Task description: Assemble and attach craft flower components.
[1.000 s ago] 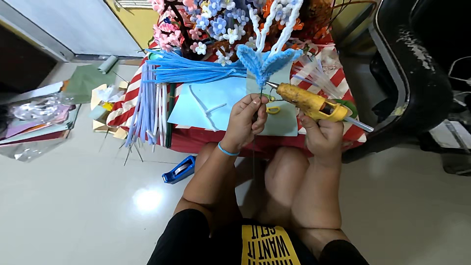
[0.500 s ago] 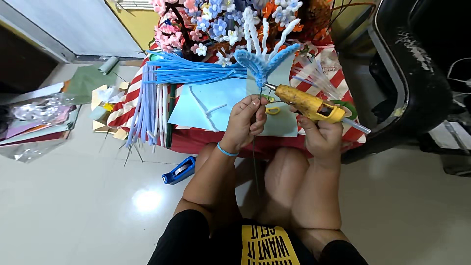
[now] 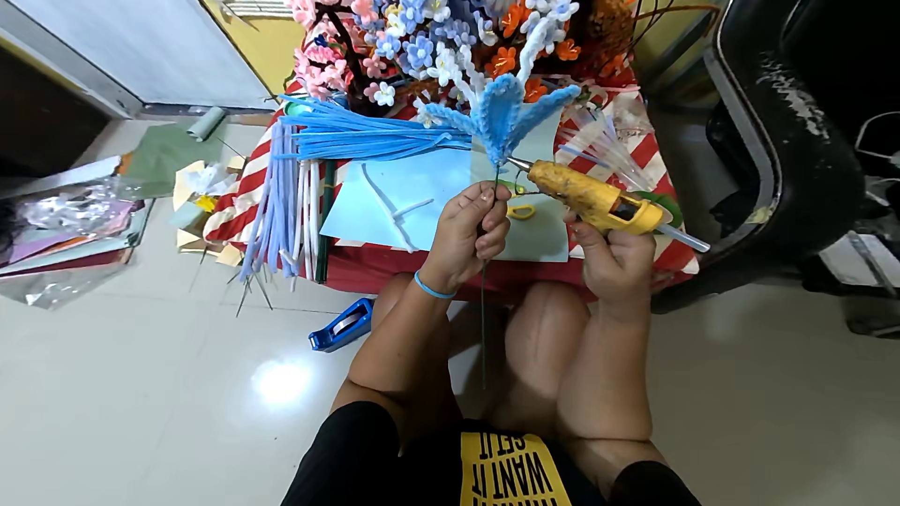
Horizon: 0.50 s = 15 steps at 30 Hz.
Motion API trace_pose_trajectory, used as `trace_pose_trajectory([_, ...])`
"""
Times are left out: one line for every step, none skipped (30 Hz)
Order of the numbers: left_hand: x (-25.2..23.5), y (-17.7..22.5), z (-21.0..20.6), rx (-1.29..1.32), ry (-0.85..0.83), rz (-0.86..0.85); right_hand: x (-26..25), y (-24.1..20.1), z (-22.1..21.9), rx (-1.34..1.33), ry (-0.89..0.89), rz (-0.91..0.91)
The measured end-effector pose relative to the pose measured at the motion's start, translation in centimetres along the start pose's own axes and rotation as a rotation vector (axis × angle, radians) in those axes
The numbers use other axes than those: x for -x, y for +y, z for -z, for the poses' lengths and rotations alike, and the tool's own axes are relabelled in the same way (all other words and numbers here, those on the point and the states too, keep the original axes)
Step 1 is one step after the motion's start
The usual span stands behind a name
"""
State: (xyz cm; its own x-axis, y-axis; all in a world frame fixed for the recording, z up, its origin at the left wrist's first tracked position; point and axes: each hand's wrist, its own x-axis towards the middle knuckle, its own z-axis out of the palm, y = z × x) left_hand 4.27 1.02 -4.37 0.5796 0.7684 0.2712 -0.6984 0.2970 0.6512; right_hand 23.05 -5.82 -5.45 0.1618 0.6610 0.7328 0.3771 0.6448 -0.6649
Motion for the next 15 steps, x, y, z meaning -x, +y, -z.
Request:
trace_pose_trajectory([-0.04,0.01,0.03,0.004,-0.003,-0.002,-0.05,-0.03,0.03,0.004,-0.002,-0.004])
trace_pose_trajectory([-0.03,0.02,0.06,0.006,-0.007,-0.003,-0.06,-0.07,0.02,0.006,0.000,-0.008])
trace_pose_trajectory([0.03,0.03,0.09,0.007,-0.008,-0.003,-0.04,-0.08,0.00,0.004,0.000,-0.011])
trace_pose_trajectory([0.06,0.06,0.11,0.006,-0.008,-0.003,-0.04,-0.06,-0.02,-0.001,0.000,-0.015])
trace_pose_trajectory([0.05,0.09,0.09,0.008,-0.006,-0.002,-0.06,-0.03,-0.01,-0.001,0.000,-0.018])
trace_pose_trajectory([0.06,0.11,0.07,0.009,-0.006,-0.002,-0.05,-0.03,0.01,0.005,0.000,-0.022])
trace_pose_trajectory([0.05,0.13,0.07,0.008,-0.006,-0.002,-0.04,-0.04,0.01,0.013,0.004,-0.026])
trace_pose_trajectory([0.06,0.16,0.06,0.010,-0.006,-0.001,-0.02,-0.02,-0.01,0.020,0.005,-0.028])
trace_pose_trajectory([0.10,0.17,0.05,0.011,-0.008,0.001,0.02,0.01,-0.01,0.025,0.006,-0.029])
trace_pose_trajectory([0.11,0.20,0.03,0.013,-0.011,0.003,0.02,0.06,-0.01,0.023,-0.001,-0.028])
trace_pose_trajectory([0.10,0.24,0.02,0.015,-0.018,0.007,0.03,0.11,-0.01,0.020,-0.007,-0.029])
trace_pose_trajectory([0.11,0.27,0.02,0.023,-0.025,0.013,0.03,0.15,-0.03,0.020,-0.011,-0.028])
trace_pose_trajectory([0.13,0.32,0.04,0.040,-0.037,0.018,0.01,0.17,-0.09,0.017,-0.014,-0.027])
trace_pose_trajectory([0.14,0.37,0.10,0.064,-0.055,0.025,-0.01,0.18,-0.14,0.012,-0.018,-0.028])
trace_pose_trajectory([0.15,0.41,0.18,0.091,-0.072,0.032,-0.04,0.22,-0.19,0.004,-0.023,-0.034])
